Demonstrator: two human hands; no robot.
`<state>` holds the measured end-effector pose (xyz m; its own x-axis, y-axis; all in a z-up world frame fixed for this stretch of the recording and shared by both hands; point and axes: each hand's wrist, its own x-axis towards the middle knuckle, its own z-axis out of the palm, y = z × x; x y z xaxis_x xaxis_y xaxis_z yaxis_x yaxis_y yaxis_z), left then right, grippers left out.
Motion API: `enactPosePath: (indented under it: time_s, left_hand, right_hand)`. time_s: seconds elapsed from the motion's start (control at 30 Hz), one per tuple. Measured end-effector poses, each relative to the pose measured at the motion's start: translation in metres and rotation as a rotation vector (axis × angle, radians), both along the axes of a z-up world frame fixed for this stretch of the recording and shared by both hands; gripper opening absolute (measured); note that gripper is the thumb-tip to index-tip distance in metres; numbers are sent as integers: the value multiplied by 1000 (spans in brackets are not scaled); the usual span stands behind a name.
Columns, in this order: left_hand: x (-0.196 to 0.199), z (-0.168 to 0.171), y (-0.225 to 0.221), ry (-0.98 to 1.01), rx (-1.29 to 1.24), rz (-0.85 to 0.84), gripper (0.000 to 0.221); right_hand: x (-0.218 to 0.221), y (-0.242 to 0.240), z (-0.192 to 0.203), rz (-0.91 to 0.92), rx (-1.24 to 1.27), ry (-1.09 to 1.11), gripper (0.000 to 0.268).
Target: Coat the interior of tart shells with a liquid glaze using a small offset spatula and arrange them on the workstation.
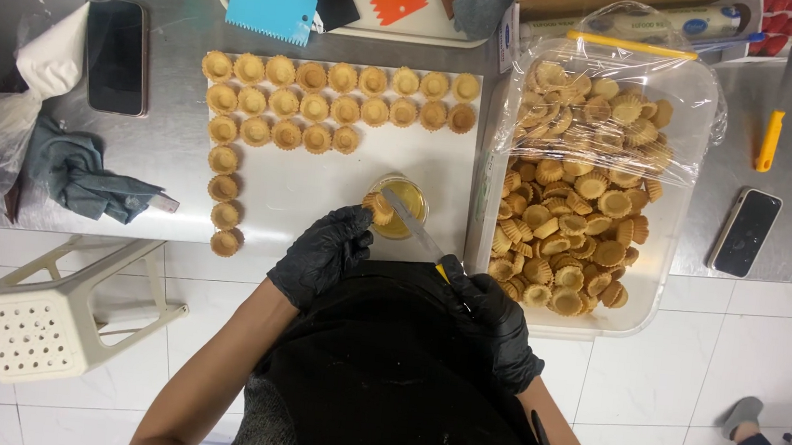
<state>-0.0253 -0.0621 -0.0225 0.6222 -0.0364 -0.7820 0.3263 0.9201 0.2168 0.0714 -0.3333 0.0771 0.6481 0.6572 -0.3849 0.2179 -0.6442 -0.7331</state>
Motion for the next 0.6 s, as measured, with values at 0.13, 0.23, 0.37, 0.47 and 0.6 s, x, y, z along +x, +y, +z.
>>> enactPosePath:
  time_s: [0.13,0.23,0.37,0.47,0.6]
  left_hand:
    - [8,13,4,-42,71,-12,18]
    - [20,10,11,-90,490,-91,17]
    - [48,-11,31,-220,1657,-328,19]
    - [67,-50,45,-209,1981,-599,22]
    - [80,-101,53,-245,1971,-836,29]
  right_hand:
    - [-2,-15,-26,-25,176,-69,49]
    - [6,5,2,-59,-105,98,67]
    - [1,-1,-13,-47,32,110,56]
    - [2,6,-4,-64,12,133,53]
    - [1,8,1,-53,-11,81,52]
